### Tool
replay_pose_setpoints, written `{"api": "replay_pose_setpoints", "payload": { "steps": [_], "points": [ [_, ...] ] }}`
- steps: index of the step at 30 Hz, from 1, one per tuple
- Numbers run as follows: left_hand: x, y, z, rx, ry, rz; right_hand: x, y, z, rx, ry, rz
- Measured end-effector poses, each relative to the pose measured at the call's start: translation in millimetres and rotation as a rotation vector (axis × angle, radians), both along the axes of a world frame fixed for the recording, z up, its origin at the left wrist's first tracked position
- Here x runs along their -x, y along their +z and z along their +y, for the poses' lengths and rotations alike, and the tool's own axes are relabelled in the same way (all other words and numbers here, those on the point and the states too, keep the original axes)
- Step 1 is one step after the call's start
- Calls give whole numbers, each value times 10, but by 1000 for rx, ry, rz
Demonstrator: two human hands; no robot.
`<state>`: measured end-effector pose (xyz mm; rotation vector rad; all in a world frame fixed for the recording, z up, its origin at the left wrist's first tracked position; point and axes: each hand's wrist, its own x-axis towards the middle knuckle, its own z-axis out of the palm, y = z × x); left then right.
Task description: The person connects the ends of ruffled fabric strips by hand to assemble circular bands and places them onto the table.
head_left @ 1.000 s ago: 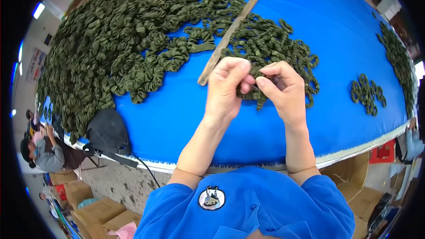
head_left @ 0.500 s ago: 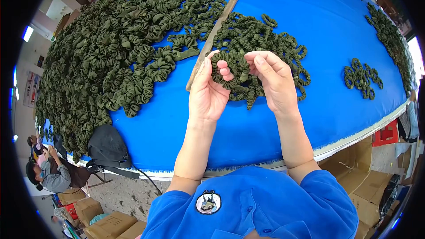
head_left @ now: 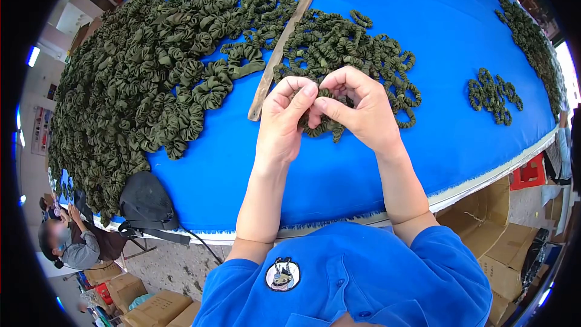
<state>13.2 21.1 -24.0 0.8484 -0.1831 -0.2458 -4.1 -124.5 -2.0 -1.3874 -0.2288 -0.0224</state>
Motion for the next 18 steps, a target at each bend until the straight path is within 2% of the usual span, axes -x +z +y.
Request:
{"api": "replay_pose_setpoints", "payload": {
  "steps": [3,9,14,18],
  "points": [
    [5,1,58,-95,-13,17,21,2,33,257,-54,-117],
    [51,42,43,-26,174,63,63,-36,84,308,-149,-130],
    [59,43,64,95,207,19,58,-94,113,137,-139,-195],
    [29,94,34,177,197,15,30,-77,116,-105,-123,-16]
  ]
}}
